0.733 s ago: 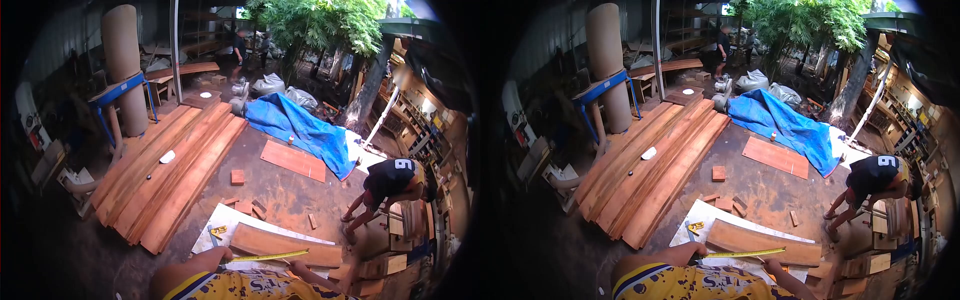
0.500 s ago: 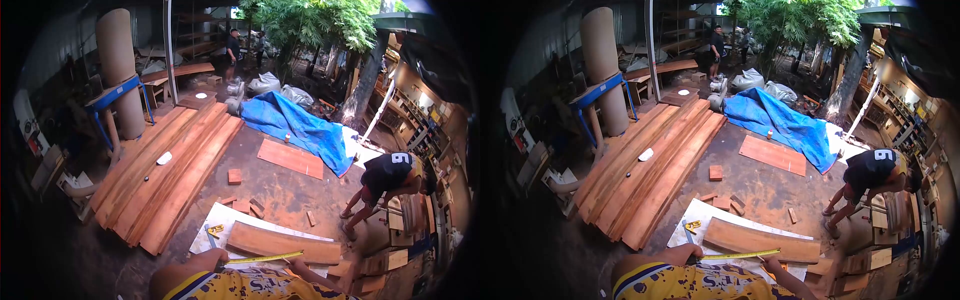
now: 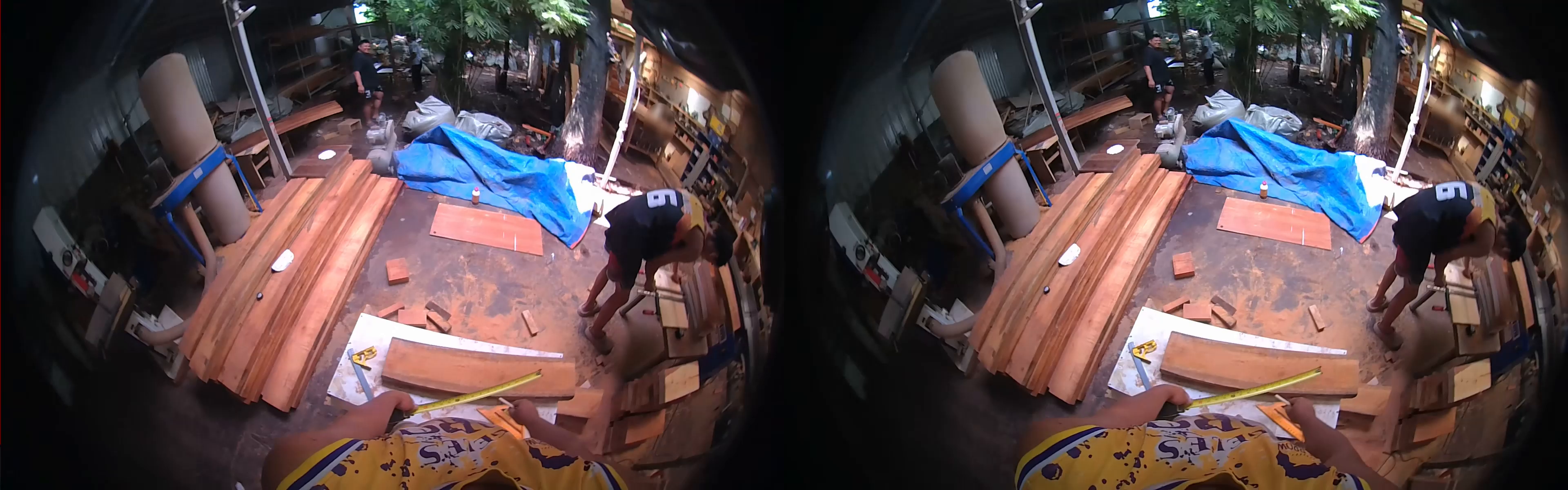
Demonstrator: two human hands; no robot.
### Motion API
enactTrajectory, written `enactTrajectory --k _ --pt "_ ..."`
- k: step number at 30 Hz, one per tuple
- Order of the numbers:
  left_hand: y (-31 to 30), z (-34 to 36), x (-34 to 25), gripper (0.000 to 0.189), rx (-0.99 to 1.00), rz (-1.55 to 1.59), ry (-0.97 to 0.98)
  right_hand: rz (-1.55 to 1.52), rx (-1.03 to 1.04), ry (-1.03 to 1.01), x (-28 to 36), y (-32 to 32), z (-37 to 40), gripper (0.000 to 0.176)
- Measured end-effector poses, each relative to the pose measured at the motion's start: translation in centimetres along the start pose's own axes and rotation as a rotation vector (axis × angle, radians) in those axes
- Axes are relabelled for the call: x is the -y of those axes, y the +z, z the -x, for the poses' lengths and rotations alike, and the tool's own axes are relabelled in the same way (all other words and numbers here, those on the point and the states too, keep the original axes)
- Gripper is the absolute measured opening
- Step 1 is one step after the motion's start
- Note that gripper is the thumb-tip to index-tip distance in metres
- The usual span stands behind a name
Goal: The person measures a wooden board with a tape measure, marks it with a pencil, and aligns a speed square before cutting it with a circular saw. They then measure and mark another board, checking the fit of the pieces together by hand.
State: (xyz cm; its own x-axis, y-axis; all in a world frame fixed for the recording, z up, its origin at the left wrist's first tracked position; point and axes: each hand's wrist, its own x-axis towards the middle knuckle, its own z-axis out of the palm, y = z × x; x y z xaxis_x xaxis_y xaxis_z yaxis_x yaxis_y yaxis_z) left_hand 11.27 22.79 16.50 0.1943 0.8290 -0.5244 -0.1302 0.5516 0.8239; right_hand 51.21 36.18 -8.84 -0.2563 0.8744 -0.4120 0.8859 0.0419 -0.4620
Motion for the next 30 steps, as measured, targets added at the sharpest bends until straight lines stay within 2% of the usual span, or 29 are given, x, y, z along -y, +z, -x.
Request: enactTrajectory --k 1,3,5,7,11,14,15,18,19,20,21,22,25,28,29,30 --pt "0.4 -1.2 0.5 0.015 -0.057 0.05 -0.119 0.042 -0.004 -0.008 -1.2 0.0 -0.4 0.026" --pt "-0.8 -1.0 2.8 0.016 -0.038 -0.052 -0.171 -0.074 0.019 0.122 -1.6 -1.0 0.0 0.026" --pt "-0.5 -2.3 5.1 0.018 0.037 -0.162 -0.219 -0.126 -0.202 0.112 -2.7 -0.7 -0.2 0.029" --pt "-0.5 -3.2 6.8 0.021 0.119 -0.239 -0.265 -0.206 -0.309 0.168 -2.5 -1.2 0.3 0.032" --pt "-1.8 -3.7 11.5 0.027 0.223 -0.386 -0.312 -0.419 -0.336 0.221 -3.2 0.2 -0.1 0.035" --pt "-1.8 -6.1 12.8 0.032 0.286 -0.524 -0.353 -0.66 -0.314 0.37 -0.5 -1.4 1.7 0.04" --pt "-2.0 -6.9 13.4 0.034 0.309 -0.569 -0.359 -0.667 -0.318 0.367 -0.7 -0.8 1.3 0.04" --pt "-3.8 -8.2 16.9 0.039 0.38 -0.696 -0.351 -0.991 -0.396 0.338 -0.9 0.1 0.0 0.041" --pt "-5.2 -7.8 18.6 0.041 0.404 -0.734 -0.349 -0.988 -0.401 0.332 -0.7 0.0 -0.3 0.041" --pt "1.8 -17.3 12.5 0.043 0.426 -0.77 -0.346 -0.982 -0.394 0.351 -0.5 -0.1 -0.7 0.04" --pt "-7.8 -7.7 22.0 0.045 0.445 -0.807 -0.341 -0.975 -0.387 0.367 -0.1 -0.1 -1.3 0.04" --pt "1.2 -19.2 15.5 0.046 0.462 -0.846 -0.328 -0.975 -0.386 0.354 0.6 -0.3 -1.6 0.04" --pt "-0.2 -20.5 16.9 0.048 0.474 -0.852 -0.213 -1.012 -0.378 0.302 4.7 -3.2 -1.4 0.04" --pt "-1.8 -20.2 18.5 0.047 0.421 -0.719 -0.113 -0.987 -0.332 0.248 6.5 -3.2 -2.7 0.037" --pt "-1.8 -18.7 16.1 0.053 0.445 -0.722 -0.246 -1.009 -0.314 0.204 7.0 -3.1 -3.5 0.035" --pt "-3.2 -18.9 17.1 0.052 0.526 -0.657 -0.261 -0.999 -0.316 0.19 7.5 -2.6 -3.7 0.035"
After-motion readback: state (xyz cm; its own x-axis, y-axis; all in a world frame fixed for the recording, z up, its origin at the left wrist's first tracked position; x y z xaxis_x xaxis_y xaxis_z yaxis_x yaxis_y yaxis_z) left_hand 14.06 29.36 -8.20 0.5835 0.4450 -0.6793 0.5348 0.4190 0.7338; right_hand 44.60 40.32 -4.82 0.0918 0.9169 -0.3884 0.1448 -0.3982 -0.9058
